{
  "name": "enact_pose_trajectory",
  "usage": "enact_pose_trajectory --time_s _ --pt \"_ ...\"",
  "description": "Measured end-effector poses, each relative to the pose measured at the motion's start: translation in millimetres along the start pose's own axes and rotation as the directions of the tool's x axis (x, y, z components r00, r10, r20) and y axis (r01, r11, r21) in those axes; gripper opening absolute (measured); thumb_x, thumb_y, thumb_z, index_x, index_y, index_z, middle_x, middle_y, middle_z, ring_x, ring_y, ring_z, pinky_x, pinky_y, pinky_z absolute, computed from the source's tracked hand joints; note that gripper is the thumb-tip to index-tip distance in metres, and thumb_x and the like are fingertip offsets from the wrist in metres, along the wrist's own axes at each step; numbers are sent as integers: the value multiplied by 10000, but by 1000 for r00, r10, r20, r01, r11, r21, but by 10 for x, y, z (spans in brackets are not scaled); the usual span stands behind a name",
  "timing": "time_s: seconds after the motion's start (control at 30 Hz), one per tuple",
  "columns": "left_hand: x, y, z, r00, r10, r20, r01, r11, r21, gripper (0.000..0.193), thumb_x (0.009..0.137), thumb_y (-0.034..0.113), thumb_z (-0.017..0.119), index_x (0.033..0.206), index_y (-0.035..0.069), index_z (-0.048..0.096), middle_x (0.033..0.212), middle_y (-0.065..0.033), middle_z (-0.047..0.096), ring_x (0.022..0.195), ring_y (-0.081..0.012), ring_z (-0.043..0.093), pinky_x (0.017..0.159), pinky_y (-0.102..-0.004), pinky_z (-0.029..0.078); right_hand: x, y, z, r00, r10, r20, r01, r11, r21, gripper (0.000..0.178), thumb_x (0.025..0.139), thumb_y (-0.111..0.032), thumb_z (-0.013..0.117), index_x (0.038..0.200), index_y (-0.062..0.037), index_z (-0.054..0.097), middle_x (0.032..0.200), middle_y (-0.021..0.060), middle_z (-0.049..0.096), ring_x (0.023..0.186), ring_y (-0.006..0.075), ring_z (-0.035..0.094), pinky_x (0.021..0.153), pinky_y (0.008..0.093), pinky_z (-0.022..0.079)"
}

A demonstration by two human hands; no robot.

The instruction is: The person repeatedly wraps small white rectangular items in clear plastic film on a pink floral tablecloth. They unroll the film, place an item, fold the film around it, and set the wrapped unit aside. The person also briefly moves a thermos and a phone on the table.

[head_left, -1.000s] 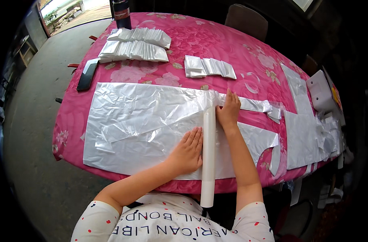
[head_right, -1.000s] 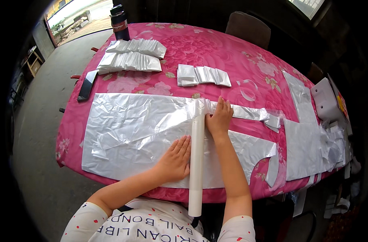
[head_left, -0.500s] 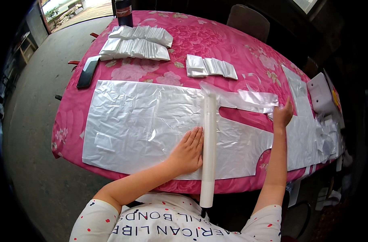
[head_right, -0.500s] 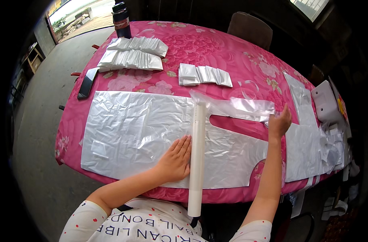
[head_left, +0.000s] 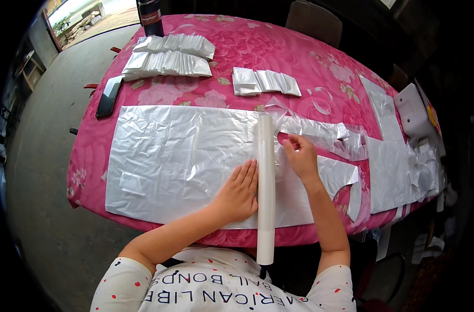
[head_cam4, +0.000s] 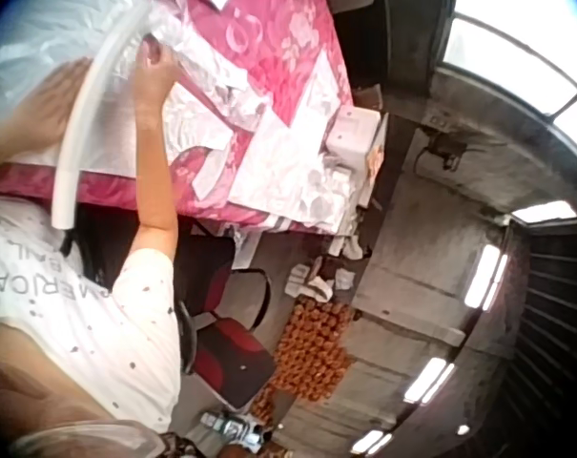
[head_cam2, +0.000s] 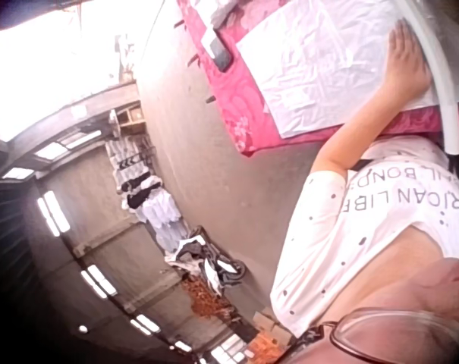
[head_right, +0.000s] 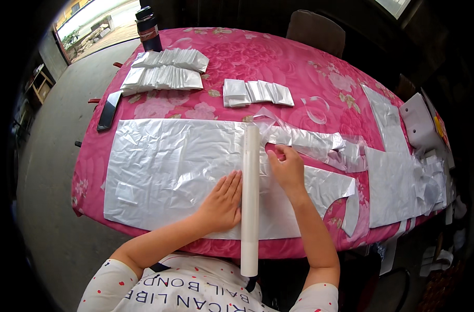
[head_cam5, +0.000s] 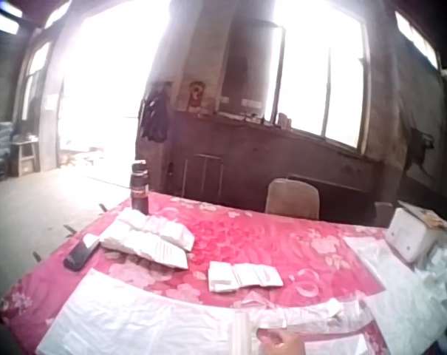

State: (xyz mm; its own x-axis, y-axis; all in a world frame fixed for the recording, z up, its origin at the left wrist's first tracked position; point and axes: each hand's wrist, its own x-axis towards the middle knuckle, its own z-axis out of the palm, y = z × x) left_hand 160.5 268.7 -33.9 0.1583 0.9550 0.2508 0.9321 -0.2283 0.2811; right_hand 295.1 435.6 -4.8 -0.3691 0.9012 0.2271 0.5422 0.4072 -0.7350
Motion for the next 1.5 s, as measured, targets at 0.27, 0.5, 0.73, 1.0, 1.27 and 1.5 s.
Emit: enact_pose_trajectory --time_s 0.27,0.5,0.73,1.0,1.27,1.5 --pt "24 13 34 1000 15 -17 -15 999 -30 630 782 253 383 1269 -145 341 1368 -298 293 1316 -393 235 1090 -452 163 452 -123 291 981 190 24 -180 956 -231 383 766 -295 574 1003 6 590 781 155 649 774 305 630 718 384 483" --pt "7 6 80 1000 5 -28 -6 1000 -24 630 777 245 390 1268 -147 336 1371 -295 290 1317 -396 230 1091 -455 154 500 -29 330 993 119 -14 -111 878 -466 381 718 -320 655 920 -2 594 754 152 629 707 308 621 650 378 475" --pt "23 23 18 1000 15 -13 -15 999 -51 629 778 246 391 1267 -147 337 1378 -289 282 1322 -388 222 1093 -454 148 784 339 361 990 142 -8 -142 990 -20 250 735 -179 579 910 1 591 869 139 638 830 306 612 725 373 481" --pt "17 16 26 1000 12 -22 -12 999 -32 622 797 258 368 1275 -138 336 1374 -283 294 1318 -381 239 1092 -449 155 943 321 -263 939 73 337 -319 -189 929 356 736 -147 567 1067 -17 549 989 74 630 958 225 583 890 372 415" --pt "15 29 43 999 13 -37 -14 1000 -18 617 800 257 361 1270 -141 342 1369 -284 303 1314 -384 245 1092 -449 156 918 -999 -771 893 -416 170 -118 149 982 446 879 -377 511 1077 19 566 739 41 581 654 125 511 679 270 416" --pt "22 48 -32 996 27 -87 -47 973 -228 603 833 269 369 1264 -152 336 1366 -301 293 1313 -403 237 1088 -455 162 124 -2042 837 764 -431 480 244 882 403 350 933 -286 420 939 1 618 814 120 641 722 235 580 694 347 451"
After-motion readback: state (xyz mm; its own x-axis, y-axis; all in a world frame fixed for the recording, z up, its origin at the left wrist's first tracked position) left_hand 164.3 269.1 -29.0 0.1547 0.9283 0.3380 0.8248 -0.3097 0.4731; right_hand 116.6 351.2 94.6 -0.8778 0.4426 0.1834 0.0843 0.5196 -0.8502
